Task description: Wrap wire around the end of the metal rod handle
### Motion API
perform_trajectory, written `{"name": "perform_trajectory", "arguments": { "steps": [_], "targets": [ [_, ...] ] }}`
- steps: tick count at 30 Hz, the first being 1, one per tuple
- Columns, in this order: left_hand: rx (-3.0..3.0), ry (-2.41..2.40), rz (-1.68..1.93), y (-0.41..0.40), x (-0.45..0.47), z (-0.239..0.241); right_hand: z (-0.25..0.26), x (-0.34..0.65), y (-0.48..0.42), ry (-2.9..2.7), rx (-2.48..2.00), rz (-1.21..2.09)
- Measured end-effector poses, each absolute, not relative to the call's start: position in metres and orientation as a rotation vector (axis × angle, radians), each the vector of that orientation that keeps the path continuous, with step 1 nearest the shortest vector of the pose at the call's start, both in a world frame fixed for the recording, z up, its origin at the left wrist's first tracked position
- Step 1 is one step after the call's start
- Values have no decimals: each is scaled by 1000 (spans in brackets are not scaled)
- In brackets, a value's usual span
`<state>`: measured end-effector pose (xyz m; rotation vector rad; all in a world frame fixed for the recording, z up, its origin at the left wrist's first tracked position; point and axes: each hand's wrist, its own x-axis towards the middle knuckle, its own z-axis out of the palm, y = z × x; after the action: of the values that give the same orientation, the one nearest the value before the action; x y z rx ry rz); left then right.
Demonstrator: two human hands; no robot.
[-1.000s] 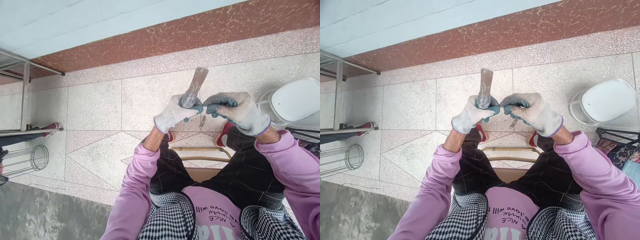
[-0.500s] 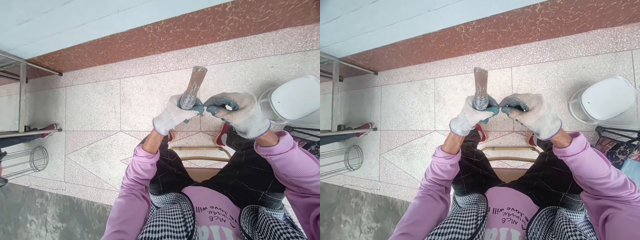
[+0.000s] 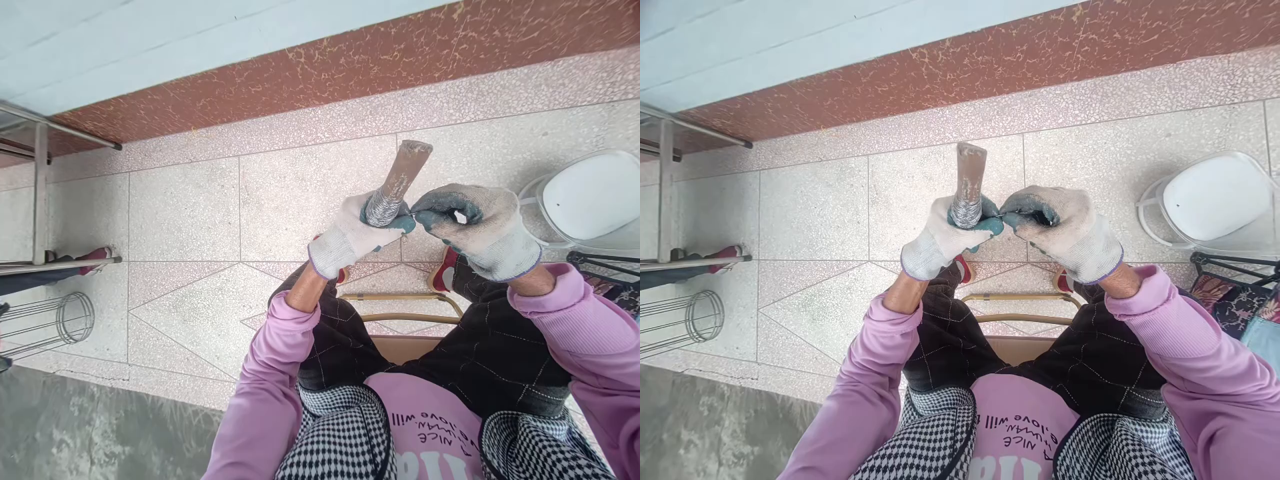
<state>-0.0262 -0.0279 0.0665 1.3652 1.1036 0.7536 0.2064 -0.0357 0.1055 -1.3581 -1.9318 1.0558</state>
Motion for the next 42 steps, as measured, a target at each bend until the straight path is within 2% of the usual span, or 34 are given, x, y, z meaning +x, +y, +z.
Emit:
{"name": "perform_trajectory", "arguments": {
  "steps": [6, 17, 26, 31, 42],
  "targets": [
    [1264, 1086, 796, -30, -27, 62, 104, 207, -36, -1953, -1312, 1014],
    [1483, 1099, 923, -33, -28, 65, 107, 208, -32, -1964, -1257, 1002],
    [1557, 1188, 881, -35, -29, 70, 101, 213, -31, -1308, -1396, 1220],
    [1623, 1136, 932, -33, -30, 64, 108, 203, -35, -1478, -1427, 1397],
    [1510, 1272, 854, -38, -30, 69, 94, 203, -35, -1755, -1274, 1298]
  ]
}}
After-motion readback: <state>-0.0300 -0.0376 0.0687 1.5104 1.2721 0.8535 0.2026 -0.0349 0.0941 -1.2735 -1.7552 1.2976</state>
